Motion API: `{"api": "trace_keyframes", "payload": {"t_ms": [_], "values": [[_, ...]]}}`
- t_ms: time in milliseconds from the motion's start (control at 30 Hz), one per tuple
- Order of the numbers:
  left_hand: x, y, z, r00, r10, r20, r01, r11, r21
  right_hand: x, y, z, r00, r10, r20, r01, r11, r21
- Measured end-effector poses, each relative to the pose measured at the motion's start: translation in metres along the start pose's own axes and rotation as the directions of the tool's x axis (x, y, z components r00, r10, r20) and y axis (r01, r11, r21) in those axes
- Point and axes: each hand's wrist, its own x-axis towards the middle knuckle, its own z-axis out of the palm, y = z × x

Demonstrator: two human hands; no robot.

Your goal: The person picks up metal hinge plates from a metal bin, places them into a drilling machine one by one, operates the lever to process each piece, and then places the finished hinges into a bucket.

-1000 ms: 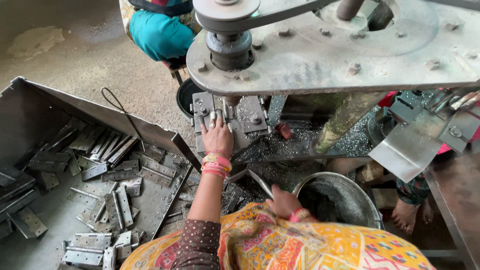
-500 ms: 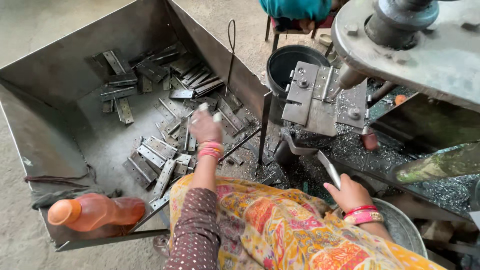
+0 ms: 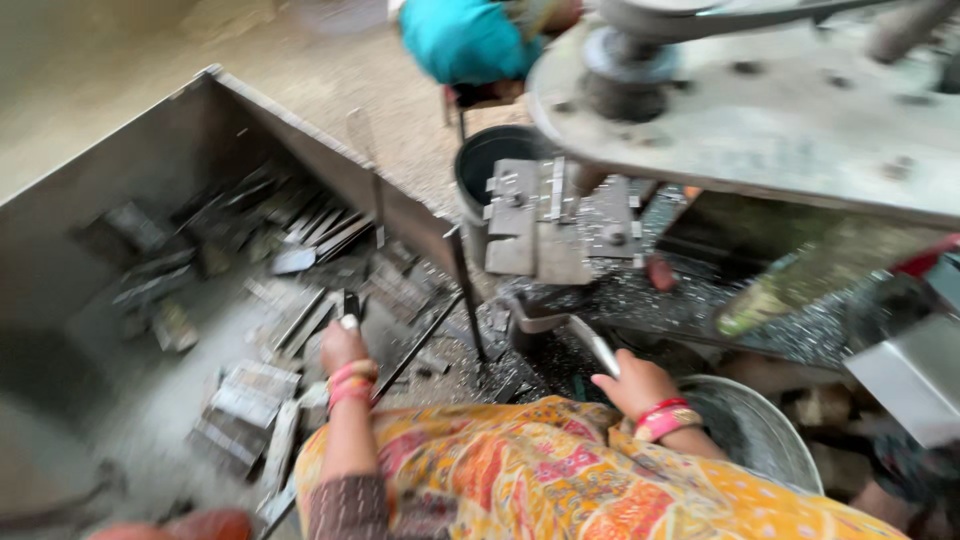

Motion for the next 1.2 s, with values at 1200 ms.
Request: {"api": "trace_keyframes", "payload": {"t_ms": [1200], "values": [[-0.129,0.321,-0.039,0.658,0.724,0.207,-0.749,0.656,0.086,-0.004,-0.006,0.012,0.999,-0.031,0.031,0.03,0.999,0.039]]}}
